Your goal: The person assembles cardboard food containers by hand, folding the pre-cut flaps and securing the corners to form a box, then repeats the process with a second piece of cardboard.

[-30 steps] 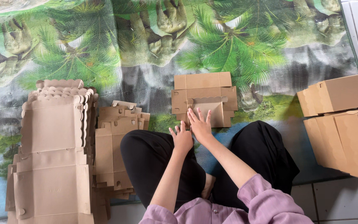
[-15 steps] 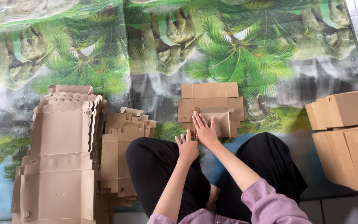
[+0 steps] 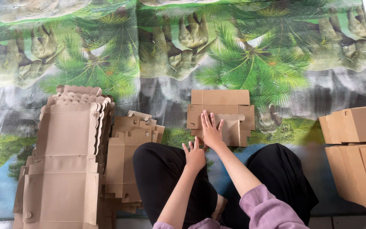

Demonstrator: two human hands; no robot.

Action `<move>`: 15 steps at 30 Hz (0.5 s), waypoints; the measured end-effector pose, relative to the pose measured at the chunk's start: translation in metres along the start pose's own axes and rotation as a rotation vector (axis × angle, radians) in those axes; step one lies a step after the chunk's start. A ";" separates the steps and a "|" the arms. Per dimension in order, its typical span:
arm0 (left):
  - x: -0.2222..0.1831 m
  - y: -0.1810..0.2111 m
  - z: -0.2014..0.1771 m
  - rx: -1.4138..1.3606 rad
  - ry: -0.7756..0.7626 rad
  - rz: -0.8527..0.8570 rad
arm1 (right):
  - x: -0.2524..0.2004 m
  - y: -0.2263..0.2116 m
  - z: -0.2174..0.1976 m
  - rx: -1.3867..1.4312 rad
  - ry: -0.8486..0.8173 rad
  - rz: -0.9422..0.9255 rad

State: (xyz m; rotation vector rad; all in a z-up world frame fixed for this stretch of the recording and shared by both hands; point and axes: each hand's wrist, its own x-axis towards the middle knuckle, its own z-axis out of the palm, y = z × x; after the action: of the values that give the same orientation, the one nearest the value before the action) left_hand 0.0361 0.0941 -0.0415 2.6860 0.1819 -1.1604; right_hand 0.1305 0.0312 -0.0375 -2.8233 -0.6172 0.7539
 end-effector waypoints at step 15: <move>-0.018 -0.001 -0.003 0.014 0.040 0.024 | -0.046 0.030 0.066 -0.348 0.304 -0.167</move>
State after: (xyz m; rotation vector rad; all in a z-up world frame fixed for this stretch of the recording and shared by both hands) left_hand 0.0258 0.0950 -0.0258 2.7175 0.1482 -1.1064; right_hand 0.0713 -0.0123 -0.0819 -3.0486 -0.9945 0.1941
